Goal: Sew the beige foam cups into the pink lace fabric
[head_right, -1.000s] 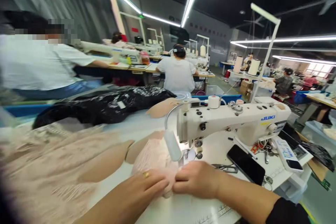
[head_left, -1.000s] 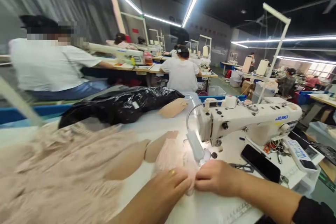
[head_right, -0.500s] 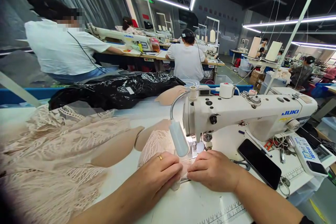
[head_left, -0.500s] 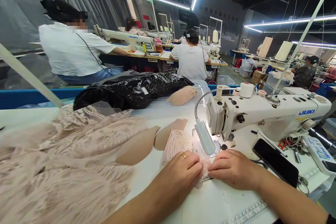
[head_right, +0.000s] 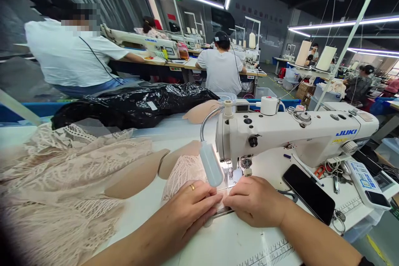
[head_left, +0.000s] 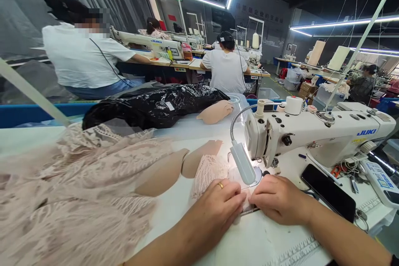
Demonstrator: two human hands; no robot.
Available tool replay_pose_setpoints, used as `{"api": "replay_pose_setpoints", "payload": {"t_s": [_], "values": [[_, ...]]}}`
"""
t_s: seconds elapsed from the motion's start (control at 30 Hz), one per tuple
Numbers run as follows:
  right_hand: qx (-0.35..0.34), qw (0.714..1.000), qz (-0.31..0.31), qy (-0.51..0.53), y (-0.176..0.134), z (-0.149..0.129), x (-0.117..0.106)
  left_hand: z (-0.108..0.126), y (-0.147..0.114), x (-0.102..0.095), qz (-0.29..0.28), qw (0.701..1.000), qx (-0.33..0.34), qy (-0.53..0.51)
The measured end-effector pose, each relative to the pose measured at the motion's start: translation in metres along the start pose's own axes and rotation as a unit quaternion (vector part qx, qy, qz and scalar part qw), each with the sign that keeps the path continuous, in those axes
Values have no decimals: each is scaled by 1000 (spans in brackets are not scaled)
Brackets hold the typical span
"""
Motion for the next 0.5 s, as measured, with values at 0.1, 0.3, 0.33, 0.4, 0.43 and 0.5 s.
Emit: {"api": "replay_pose_setpoints", "payload": {"t_s": [0.1, 0.3, 0.33, 0.4, 0.43, 0.5], "values": [[30, 999, -6, -12, 0, 2, 0, 1, 2, 0, -29, 999, 5, -20], [66, 997, -29, -19, -1, 9, 8, -6, 7, -1, -8, 999, 17, -35], [74, 997, -30, -19, -2, 11, 9, -8, 9, 1, -19, 999, 16, -31], [90, 995, -29, -20, -2, 15, 12, -11, 13, 1, -33, 999, 22, -22], [98, 995, -28, -21, -2, 17, 13, -12, 15, 0, -33, 999, 25, -20], [112, 993, -26, -29, -2, 20, 15, -16, 18, -1, -38, 999, 26, -20]]}}
Point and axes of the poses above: each hand's wrist, its own y-axis towards the middle knuckle, its own x-axis out of the palm, z = x × y, the point moved 7 cm from there along y, towards the middle knuckle, and after that the axes turned 6 degrees about -z, right-handed, at the moved point
